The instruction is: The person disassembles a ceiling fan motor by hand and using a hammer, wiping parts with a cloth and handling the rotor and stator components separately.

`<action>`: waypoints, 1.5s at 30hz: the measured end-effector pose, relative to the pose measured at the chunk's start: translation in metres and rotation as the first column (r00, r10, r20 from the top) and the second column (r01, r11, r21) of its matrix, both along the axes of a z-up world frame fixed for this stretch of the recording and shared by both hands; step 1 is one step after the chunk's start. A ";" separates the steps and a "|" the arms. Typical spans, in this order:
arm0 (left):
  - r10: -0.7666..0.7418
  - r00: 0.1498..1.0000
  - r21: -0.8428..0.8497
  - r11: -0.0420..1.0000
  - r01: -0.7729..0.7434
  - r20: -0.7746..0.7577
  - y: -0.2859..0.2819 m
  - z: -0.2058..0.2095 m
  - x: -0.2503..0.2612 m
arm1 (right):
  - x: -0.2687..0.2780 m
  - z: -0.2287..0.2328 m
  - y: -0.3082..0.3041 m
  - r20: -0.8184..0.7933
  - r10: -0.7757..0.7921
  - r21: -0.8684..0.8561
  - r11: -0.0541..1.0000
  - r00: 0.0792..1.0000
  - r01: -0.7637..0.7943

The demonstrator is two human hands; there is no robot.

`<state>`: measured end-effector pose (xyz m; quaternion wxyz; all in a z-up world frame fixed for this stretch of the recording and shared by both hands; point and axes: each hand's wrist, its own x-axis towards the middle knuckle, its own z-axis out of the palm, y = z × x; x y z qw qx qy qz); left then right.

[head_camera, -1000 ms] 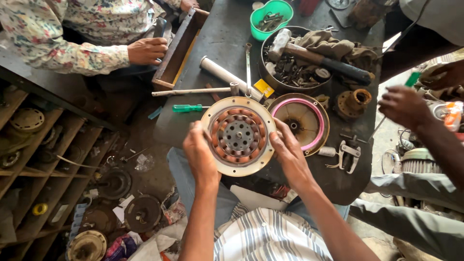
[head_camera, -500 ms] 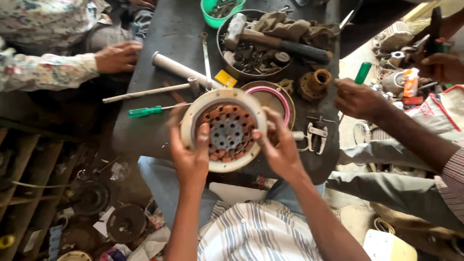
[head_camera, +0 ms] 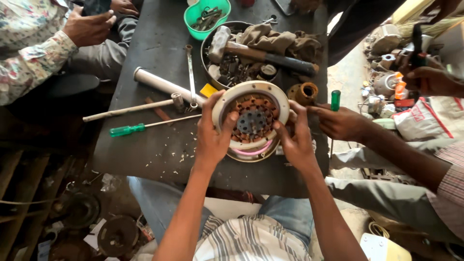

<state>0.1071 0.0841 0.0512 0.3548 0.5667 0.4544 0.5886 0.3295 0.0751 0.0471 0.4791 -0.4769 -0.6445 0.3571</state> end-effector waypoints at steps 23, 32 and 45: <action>0.153 0.972 -0.077 0.987 -0.142 0.177 -0.104 -0.014 -0.084 | -0.017 0.015 -0.075 0.231 -0.422 0.289 0.890 0.877 0.352; 0.190 0.482 -0.062 0.961 -0.270 0.855 -0.170 -0.030 -0.115 | -0.139 0.054 -0.123 0.132 0.544 0.343 0.759 0.829 -0.553; 0.320 0.501 -0.110 0.909 -0.403 0.804 -0.249 0.048 -0.147 | -0.357 0.029 -0.128 0.351 0.840 0.292 0.322 0.414 -0.900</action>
